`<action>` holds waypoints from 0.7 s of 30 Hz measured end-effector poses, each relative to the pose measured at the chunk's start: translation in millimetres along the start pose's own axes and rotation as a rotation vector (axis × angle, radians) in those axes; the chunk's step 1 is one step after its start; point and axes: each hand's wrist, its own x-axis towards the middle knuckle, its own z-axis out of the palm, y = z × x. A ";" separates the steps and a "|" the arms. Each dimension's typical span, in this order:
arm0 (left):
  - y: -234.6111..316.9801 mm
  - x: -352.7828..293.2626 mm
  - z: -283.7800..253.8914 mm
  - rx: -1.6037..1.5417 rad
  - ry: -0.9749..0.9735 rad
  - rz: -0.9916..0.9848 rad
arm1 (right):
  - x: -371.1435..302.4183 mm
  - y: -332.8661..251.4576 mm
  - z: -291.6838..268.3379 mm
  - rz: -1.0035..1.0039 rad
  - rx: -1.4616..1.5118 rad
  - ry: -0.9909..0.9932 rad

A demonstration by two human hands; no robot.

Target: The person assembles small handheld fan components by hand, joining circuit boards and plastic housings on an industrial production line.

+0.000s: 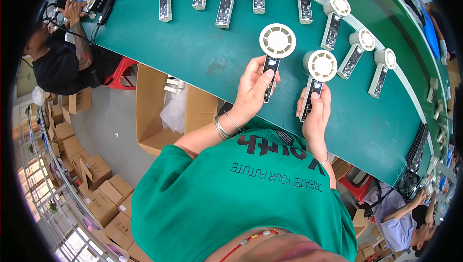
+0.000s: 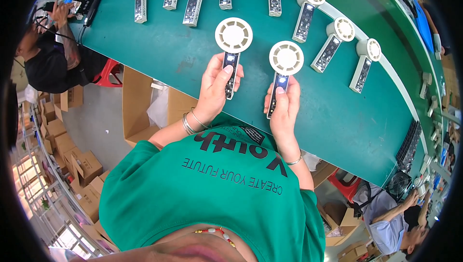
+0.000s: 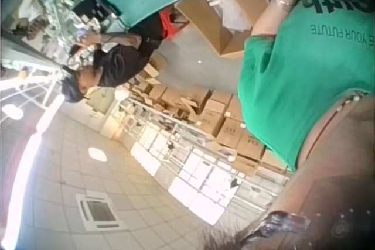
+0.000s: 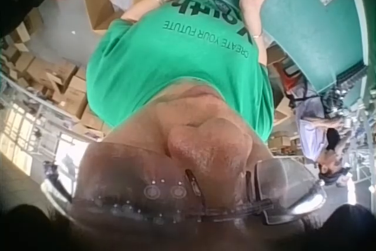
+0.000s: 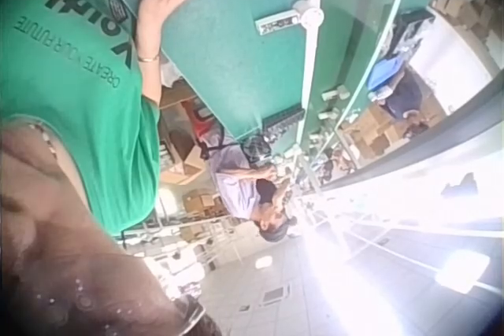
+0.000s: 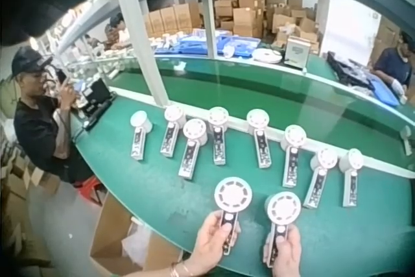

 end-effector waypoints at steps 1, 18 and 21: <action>-0.9 0.0 -0.3 0.018 -0.007 0.009 | 0.2 0.5 -0.1 -0.001 0.004 -0.001; 0.0 -0.6 0.5 0.024 -0.009 0.017 | -0.3 -0.1 1.5 0.003 0.011 0.007; -1.1 -0.6 -0.3 0.029 -0.013 0.023 | -0.1 -0.1 1.4 -0.002 0.010 0.004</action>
